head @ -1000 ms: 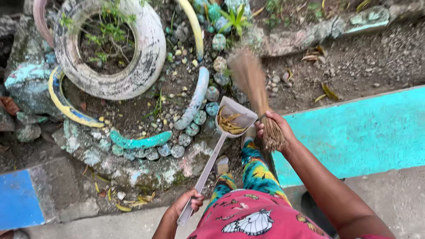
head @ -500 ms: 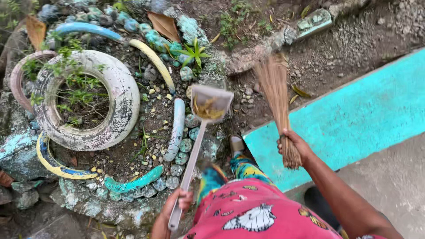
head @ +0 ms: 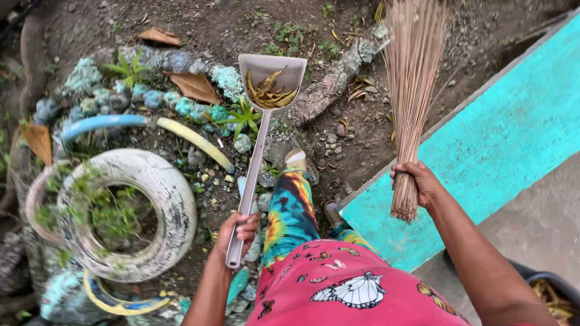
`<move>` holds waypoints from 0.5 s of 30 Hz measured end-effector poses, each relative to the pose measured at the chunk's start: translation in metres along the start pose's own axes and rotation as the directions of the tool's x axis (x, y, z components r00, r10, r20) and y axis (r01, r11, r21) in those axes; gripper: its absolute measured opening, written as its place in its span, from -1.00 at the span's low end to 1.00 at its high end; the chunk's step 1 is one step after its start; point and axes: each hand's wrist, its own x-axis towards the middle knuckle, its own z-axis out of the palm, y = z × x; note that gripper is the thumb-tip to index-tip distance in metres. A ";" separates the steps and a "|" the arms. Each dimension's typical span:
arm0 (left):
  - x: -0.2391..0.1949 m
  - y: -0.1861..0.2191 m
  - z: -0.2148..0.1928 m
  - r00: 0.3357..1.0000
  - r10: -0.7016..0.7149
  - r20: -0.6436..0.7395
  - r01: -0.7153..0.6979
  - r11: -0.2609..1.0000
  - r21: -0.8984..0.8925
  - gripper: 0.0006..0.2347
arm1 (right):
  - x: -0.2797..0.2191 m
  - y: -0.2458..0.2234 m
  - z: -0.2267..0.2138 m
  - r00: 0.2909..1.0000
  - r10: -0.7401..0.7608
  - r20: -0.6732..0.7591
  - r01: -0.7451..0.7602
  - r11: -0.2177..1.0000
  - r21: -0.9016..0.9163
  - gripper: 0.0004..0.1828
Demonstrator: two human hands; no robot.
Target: The person sweeps dried leaves into a dustpan and empties them into a bin.
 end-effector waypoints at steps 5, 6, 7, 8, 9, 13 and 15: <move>0.073 0.112 0.035 0.961 -0.277 -0.002 0.277 0.961 -0.019 -0.77 | -0.042 0.103 0.085 0.936 -0.064 -0.346 -0.099 0.897 -0.432 -0.70; 0.082 0.125 0.049 0.938 -0.346 0.005 0.346 0.938 -0.031 -0.82 | -0.063 0.125 0.115 0.909 0.100 -0.404 -0.169 0.976 -0.139 -0.72; 0.089 0.139 0.067 0.915 -0.404 0.002 0.404 0.913 -0.063 -0.85 | -0.060 0.121 0.124 0.927 0.190 -0.322 -0.208 0.978 -0.020 -0.79; 0.080 0.134 0.081 0.900 -0.434 -0.041 0.419 0.888 -0.187 -0.85 | -0.082 0.123 0.126 0.925 0.299 -0.232 -0.285 0.954 0.095 -0.79; 0.072 0.134 0.100 0.887 -0.458 -0.066 0.438 0.878 -0.194 -0.85 | -0.099 0.125 0.131 0.915 0.319 -0.247 -0.296 0.947 0.125 -0.78; 0.093 0.147 0.181 0.933 -0.245 -0.263 0.289 0.947 0.143 -0.72 | -0.113 0.094 0.148 0.913 0.375 -0.160 -0.311 0.895 0.320 -0.71; 0.088 0.148 0.188 0.924 -0.225 -0.309 0.289 0.940 0.181 -0.72 | -0.126 0.073 0.164 0.905 0.365 -0.220 -0.301 0.913 0.274 -0.71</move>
